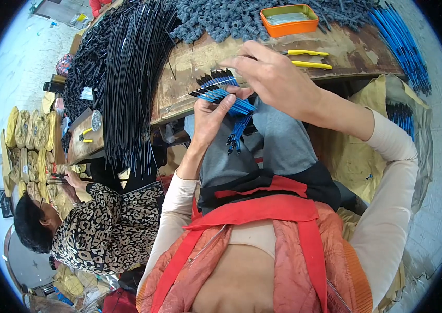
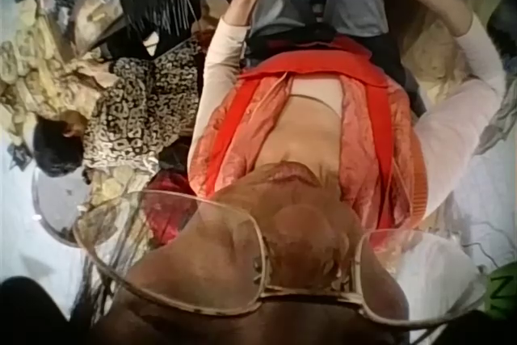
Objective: Assembling and bundling blue plastic components at a factory workbench using clippers.
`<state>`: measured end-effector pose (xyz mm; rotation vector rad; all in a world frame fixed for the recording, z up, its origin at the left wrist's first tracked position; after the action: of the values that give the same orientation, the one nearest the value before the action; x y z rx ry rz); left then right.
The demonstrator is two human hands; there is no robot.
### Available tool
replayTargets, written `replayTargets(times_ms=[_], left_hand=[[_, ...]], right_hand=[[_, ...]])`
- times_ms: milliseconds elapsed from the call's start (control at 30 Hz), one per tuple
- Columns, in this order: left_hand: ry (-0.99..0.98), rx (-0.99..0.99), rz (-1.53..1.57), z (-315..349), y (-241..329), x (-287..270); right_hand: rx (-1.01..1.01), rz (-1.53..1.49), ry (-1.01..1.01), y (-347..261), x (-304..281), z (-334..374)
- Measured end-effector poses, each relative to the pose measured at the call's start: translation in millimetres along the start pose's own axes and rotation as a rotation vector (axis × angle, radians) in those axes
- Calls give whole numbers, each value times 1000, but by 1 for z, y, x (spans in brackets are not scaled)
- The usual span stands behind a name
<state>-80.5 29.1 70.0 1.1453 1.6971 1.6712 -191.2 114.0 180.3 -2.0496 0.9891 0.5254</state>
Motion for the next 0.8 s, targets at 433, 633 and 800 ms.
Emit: replayTargets(times_ms=[433, 633, 800], left_hand=[[3, 53, -42, 0, 4, 0], [-7, 40, -50, 1, 2, 0], [-37, 11, -30, 0, -1, -1]], right_hand=[[-108, 110, 20, -9, 4, 3], [-53, 86, -8, -4, 3, 3], [-63, 99, -24, -4, 0, 1]])
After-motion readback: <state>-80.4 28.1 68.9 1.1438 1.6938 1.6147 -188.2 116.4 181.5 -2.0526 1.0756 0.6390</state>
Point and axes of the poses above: each hand's wrist, its own z-axis away from the middle knuckle, its own x-axis out of the palm, y = z × x, the point moved 7 cm from there along -z, towards the middle knuckle, and after that the axes turned 4 degrees about -z, right-handed, at the moved point
